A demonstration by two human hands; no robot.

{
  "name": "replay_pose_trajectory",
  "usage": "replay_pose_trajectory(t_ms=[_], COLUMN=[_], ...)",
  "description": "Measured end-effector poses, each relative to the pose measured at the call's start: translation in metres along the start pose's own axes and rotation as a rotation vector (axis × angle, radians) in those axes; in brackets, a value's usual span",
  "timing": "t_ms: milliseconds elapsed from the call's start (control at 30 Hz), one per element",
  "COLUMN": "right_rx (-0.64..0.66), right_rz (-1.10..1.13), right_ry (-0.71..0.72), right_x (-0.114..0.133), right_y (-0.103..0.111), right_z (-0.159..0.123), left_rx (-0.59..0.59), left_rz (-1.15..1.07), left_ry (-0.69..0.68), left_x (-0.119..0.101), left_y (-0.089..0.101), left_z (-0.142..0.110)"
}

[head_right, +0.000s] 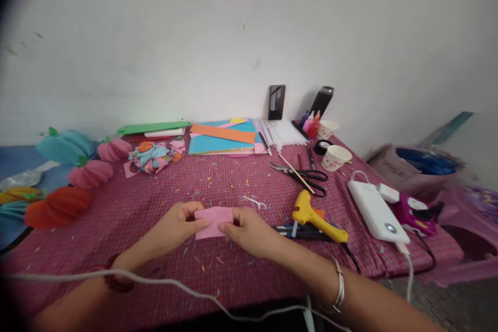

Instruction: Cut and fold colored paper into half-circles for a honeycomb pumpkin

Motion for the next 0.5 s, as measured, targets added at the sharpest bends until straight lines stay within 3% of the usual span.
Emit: replay_pose_trajectory(t_ms=[100, 233, 367, 500], right_rx=[-0.043, -0.146, -0.332, -0.505], right_rz=[-0.166, -0.367, -0.736, -0.860], right_ry=[-0.027, 0.006, 0.009, -0.062], right_x=[-0.004, -0.003, 0.000, 0.001], right_y=[0.017, 0.064, 0.126, 0.185], right_z=[0.014, 0.041, 0.093, 0.171], left_rx=[-0.085, -0.118, -0.128, -0.139], left_rz=[0.053, 0.061, 0.181, 0.367], left_ry=[0.034, 0.070, 0.033, 0.013], left_x=[0.016, 0.034, 0.046, 0.059], left_y=[0.027, 0.049, 0.051, 0.048], left_z=[0.019, 0.048, 0.063, 0.065])
Point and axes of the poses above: each hand's wrist, its own z-axis towards the middle knuckle, its own y-axis out of the back of the hand, x = y × z, the point moved 1 cm from there along z, towards the middle knuckle, and after that the axes turned 6 degrees about -z, right-handed, at the moved point
